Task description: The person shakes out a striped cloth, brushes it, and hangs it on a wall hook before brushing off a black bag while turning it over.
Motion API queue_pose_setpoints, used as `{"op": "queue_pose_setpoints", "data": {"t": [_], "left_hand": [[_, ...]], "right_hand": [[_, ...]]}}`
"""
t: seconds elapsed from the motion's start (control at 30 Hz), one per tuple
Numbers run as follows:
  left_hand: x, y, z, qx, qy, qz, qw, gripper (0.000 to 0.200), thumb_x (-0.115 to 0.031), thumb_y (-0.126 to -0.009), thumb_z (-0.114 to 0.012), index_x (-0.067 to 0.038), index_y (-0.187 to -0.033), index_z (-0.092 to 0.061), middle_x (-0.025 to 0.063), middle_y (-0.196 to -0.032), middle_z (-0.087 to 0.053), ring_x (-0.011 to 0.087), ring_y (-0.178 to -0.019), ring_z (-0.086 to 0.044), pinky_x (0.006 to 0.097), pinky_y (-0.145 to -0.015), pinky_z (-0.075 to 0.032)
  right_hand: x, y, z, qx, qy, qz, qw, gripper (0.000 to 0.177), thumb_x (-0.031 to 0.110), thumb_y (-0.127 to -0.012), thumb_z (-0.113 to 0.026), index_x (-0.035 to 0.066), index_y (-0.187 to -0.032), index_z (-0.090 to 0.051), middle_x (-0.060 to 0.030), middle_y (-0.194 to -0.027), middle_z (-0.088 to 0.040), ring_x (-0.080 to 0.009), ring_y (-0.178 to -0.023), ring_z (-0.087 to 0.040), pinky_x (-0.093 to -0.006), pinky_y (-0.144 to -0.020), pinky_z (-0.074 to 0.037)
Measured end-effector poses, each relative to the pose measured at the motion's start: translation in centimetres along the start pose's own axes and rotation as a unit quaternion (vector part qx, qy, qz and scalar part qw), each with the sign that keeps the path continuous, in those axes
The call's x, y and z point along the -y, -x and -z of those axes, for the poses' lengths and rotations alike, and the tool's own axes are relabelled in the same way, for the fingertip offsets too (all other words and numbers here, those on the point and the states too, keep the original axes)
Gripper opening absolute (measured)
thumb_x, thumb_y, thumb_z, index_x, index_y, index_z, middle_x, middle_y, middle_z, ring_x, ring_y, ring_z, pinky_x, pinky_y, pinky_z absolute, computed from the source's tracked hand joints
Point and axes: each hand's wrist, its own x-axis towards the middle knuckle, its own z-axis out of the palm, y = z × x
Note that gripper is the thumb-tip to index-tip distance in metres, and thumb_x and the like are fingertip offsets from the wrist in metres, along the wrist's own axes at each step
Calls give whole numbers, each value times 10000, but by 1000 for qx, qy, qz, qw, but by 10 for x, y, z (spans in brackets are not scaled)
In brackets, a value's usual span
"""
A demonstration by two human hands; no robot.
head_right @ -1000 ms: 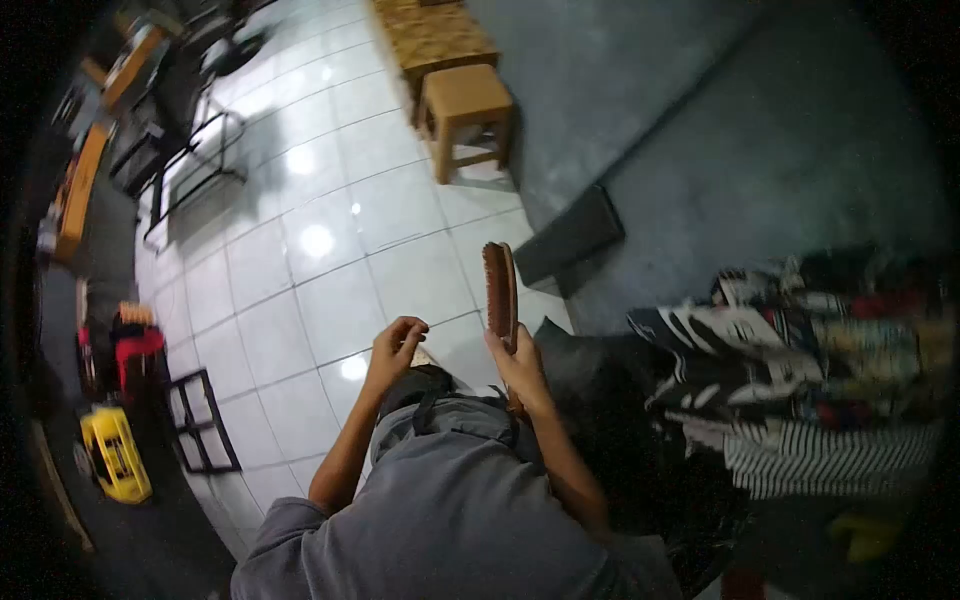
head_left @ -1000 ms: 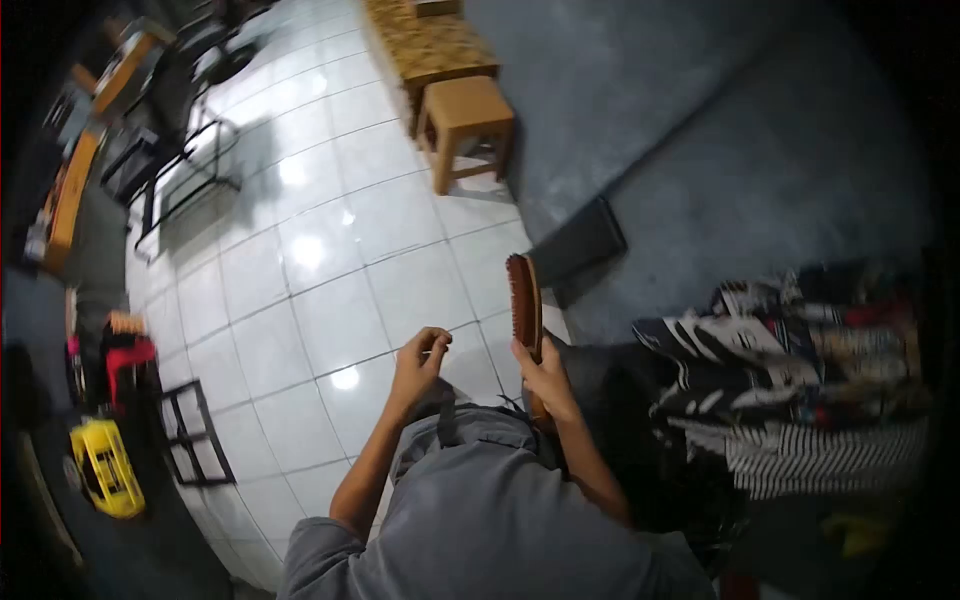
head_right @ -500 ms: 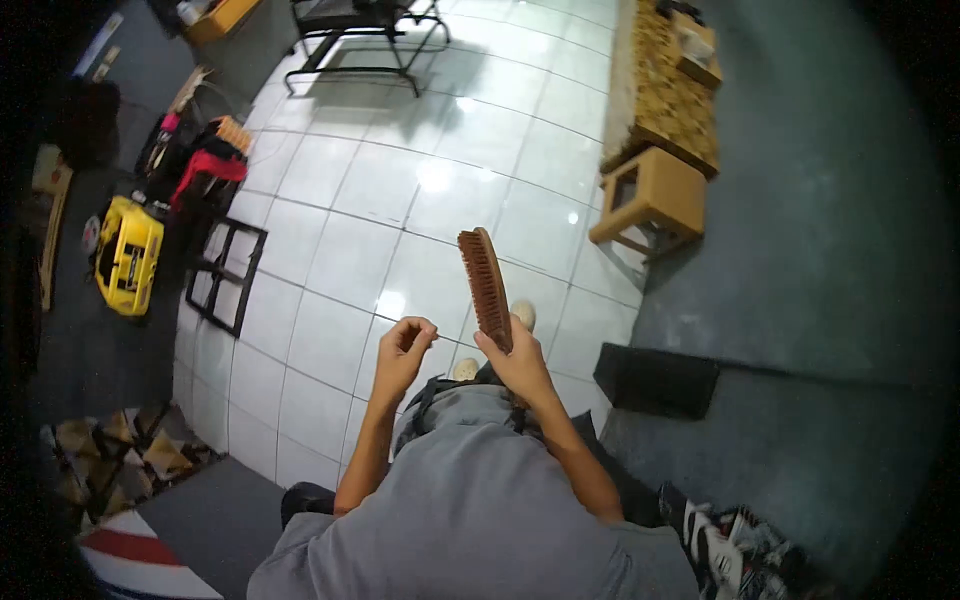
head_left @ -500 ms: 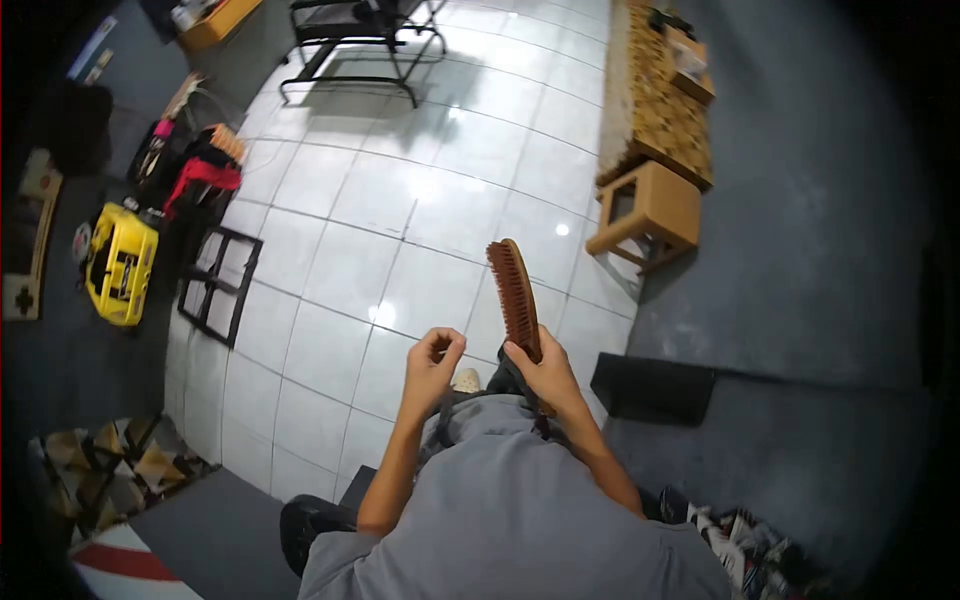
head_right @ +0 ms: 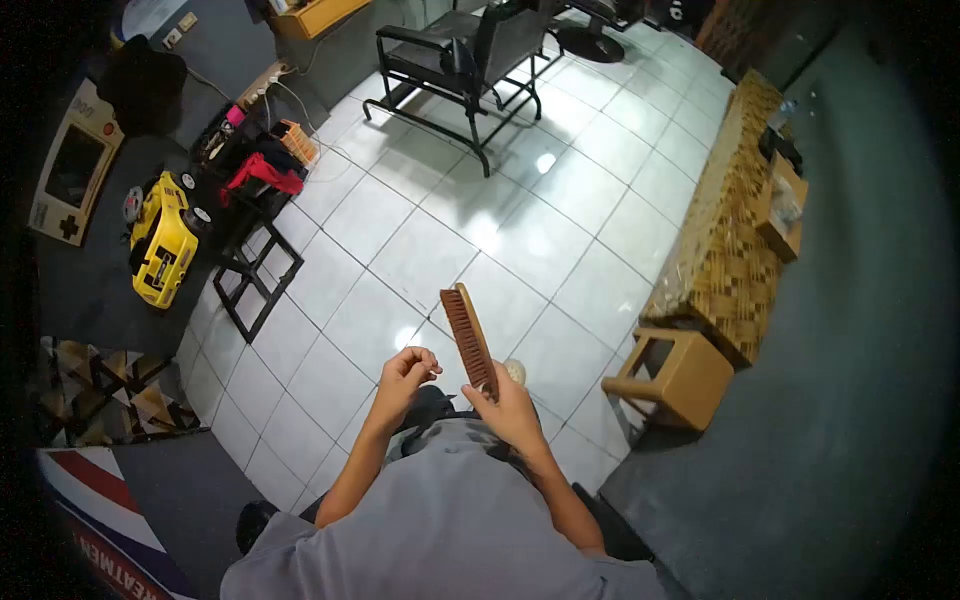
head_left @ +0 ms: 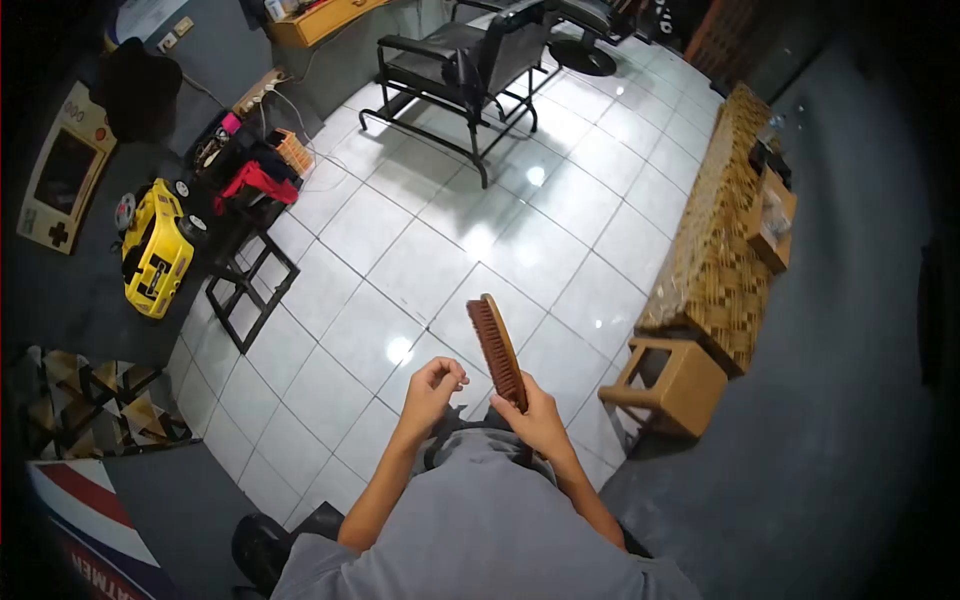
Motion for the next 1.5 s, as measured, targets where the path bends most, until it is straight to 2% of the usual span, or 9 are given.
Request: {"op": "queue_pose_setpoints", "data": {"t": [0.33,0.7,0.83,1.13,1.2,1.3,1.37,1.43,1.5], "left_hand": [[-36,-163,45,-132,50,18,990,85,-120,-898,-554,-36,-895,-566,19,-864,-583,93,-782,-579,209,-688,-466],[-169,-396,163,-92,-66,-88,990,80,-100,-895,-574,-22,-906,-558,14,-828,-591,82,-787,-561,227,-705,-447],[-212,-458,185,-86,-138,-99,982,93,-104,-892,-583,-15,-917,-574,11,-829,-600,71,-763,-549,214,-700,-442],[-263,-633,191,-68,-202,-69,975,136,-124,-878,-609,-21,-967,-597,25,-866,-629,74,-777,-570,224,-651,-458],[-281,-682,185,-54,-251,-99,961,159,-139,-872,-620,-24,-979,-598,40,-898,-643,97,-808,-601,234,-660,-473],[-306,-770,181,-54,-338,-136,930,251,-122,-838,-625,-14,-1056,-567,134,-1038,-630,270,-963,-621,337,-799,-490],[-321,-833,176,-71,-408,-184,891,303,-105,-822,-620,-5,-1097,-541,182,-1110,-600,344,-1049,-581,390,-888,-463],[-335,-894,166,-65,-432,-187,880,402,-100,-806,-611,17,-1173,-495,245,-1260,-490,429,-1180,-456,435,-986,-378],[-345,-945,157,-72,-466,-199,859,427,-110,-810,-609,23,-1196,-484,260,-1313,-442,441,-1220,-415,450,-1002,-356]], "right_hand": [[52,-229,38,38,64,28,997,500,252,-812,-697,-1,-1206,-519,-68,-759,-588,-124,-654,-547,-275,-609,-460],[159,-468,-21,-36,90,76,992,324,211,-762,-739,-5,-948,-585,-27,-657,-553,-99,-603,-501,-261,-549,-418],[155,-536,-24,-44,-1,-46,998,248,166,-796,-700,-6,-936,-588,-39,-751,-608,-117,-694,-572,-263,-627,-467],[167,-722,-16,-117,136,27,983,551,279,-729,-769,-38,-1080,-487,-201,-907,-651,-349,-826,-639,-395,-712,-486],[176,-783,-2,-93,152,-35,983,699,273,-694,-793,-75,-1182,-434,-275,-1078,-593,-412,-1019,-573,-417,-848,-460],[143,-890,5,-207,242,128,939,768,217,-641,-826,-32,-1236,-408,-235,-1078,-582,-394,-966,-583,-414,-814,-462],[138,-948,11,-201,231,89,948,845,178,-618,-834,-55,-1276,-356,-282,-1260,-456,-426,-1106,-503,-423,-894,-429],[134,-991,12,-210,222,68,950,815,145,-632,-815,-39,-1281,-357,-283,-1180,-517,-434,-1075,-527,-436,-882,-439],[142,-1014,25,-150,199,-46,967,530,49,-645,-758,7,-1064,-436,-240,-839,-620,-433,-859,-612,-458,-743,-483]]}}
